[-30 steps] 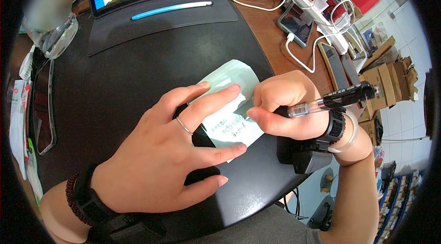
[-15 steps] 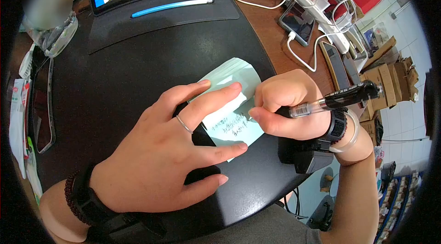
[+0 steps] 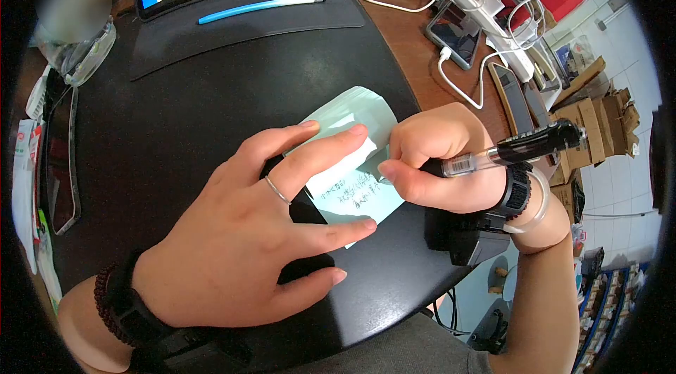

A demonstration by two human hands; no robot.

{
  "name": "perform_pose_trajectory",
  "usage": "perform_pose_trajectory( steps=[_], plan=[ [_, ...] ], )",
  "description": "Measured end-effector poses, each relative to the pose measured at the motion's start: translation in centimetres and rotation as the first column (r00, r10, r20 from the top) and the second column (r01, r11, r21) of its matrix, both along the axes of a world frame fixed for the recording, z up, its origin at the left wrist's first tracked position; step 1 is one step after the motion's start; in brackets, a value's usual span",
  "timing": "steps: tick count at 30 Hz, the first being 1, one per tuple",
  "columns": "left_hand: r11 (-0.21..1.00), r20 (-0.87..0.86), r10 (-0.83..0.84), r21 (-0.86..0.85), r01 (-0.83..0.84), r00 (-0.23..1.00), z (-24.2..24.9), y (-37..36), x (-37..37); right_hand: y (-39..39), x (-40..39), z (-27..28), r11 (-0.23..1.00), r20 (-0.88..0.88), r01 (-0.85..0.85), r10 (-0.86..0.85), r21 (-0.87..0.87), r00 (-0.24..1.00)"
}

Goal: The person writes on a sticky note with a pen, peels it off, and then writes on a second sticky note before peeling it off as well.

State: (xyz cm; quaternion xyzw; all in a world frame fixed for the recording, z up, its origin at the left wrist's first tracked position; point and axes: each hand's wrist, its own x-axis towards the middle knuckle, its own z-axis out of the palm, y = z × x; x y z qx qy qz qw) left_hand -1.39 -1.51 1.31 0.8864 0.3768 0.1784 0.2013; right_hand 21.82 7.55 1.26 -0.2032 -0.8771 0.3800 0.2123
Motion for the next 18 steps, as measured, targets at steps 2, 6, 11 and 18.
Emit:
perform_pose_trajectory(
  steps=[2, 6, 11, 18],
  plan=[
    [1.0, -0.004, -0.002, 0.004, 0.002, 1.0, 0.02, 0.03, -0.02, 0.05, 0.02, -0.06, 1.0, 0.001, 0.006, -0.006, 0.02, 1.0],
    [1.0, 0.003, -0.001, -0.004, 0.001, 1.0, 0.01, 0.02, -0.02, -0.04, 0.0, 0.0, 1.0, -0.006, -0.002, 0.002, -0.012, 1.0],
    [1.0, 0.002, 0.005, -0.018, -0.004, 1.0, 0.01, 0.0, -0.02, -0.1, -0.03, 0.15, 1.0, 0.006, 0.005, -0.006, 0.008, 1.0],
    [1.0, 0.015, 0.008, -0.022, -0.007, 1.0, 0.02, 0.01, -0.04, -0.07, 0.0, 0.15, 1.0, 0.02, 0.011, -0.011, 0.003, 1.0]
  ],
)
